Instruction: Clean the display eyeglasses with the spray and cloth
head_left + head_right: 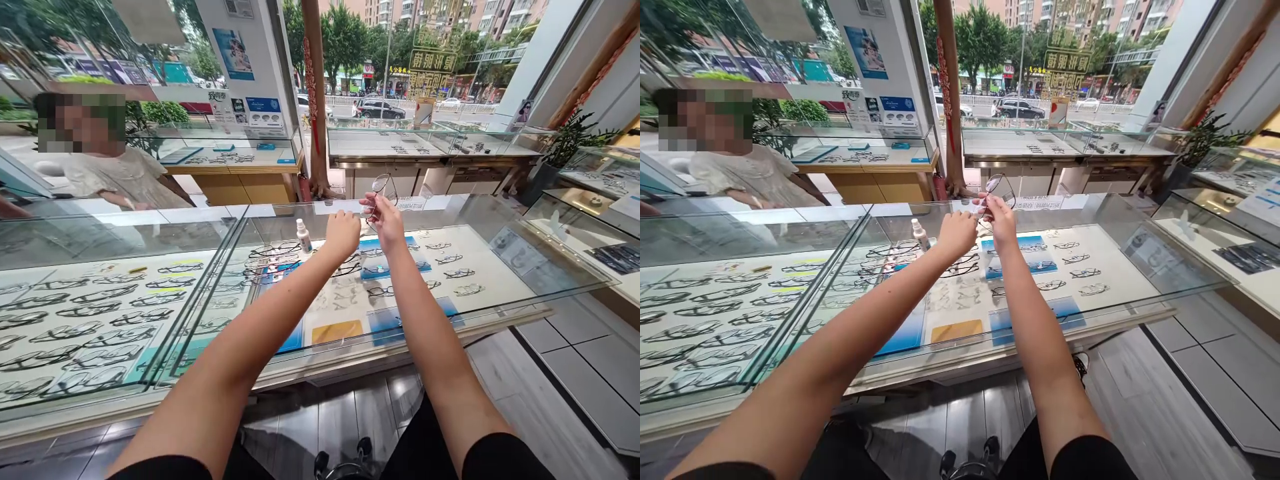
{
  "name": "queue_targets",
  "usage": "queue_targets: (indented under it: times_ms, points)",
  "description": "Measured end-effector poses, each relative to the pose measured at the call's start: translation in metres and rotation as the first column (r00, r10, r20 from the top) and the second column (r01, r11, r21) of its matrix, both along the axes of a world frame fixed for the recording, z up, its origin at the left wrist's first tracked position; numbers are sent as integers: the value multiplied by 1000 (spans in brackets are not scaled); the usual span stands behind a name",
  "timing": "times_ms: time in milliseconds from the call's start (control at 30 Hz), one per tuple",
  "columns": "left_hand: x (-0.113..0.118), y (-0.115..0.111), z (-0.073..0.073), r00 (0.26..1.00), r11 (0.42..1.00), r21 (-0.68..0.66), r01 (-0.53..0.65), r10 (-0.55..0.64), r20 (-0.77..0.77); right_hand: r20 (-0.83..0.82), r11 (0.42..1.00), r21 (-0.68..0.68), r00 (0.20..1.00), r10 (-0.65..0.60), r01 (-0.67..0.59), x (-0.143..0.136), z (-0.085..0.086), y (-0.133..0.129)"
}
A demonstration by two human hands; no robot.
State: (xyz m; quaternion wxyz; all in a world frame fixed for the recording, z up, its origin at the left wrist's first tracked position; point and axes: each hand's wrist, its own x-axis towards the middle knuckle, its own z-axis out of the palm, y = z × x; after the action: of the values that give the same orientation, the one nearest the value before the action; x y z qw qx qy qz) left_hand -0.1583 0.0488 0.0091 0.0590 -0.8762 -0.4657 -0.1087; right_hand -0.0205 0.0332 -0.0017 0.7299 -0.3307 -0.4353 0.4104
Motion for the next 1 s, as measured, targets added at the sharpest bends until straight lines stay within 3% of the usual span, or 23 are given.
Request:
queue_targets:
  times_ms: [133,300,433,567,667,767,867,1000]
  points:
    - [32,28,-8,996,989,-132,-69,62,-58,-32,999,26,999,40,-39,0,-3,4]
    - [38,38,-8,997,983,-164,-77,73,-32,-99,998,57,994,45,-40,-3,1,3]
    - [29,36,12,995,987,-141,-79,88,52,-92,998,69,996,13,-6,-1,3,2]
    - [10,25,40,940,984,-147,-100,141,309,-92,996,86,996,4,4,5,2,2]
    - [-16,11,56,808,988,-156,1,91,582,-95,996,92,995,-13,22,5,3,0]
    - [-50,-9,69,537,948,-237,214,89,839,-81,997,82,997,0,7,2,4,-5]
    - [-84,-31,76,317,836,-347,425,222,922,-50,997,53,997,52,-49,-3,5,-10]
    - [-116,-49,69,157,730,-369,575,344,926,-60,987,28,985,161,-160,-13,7,-16]
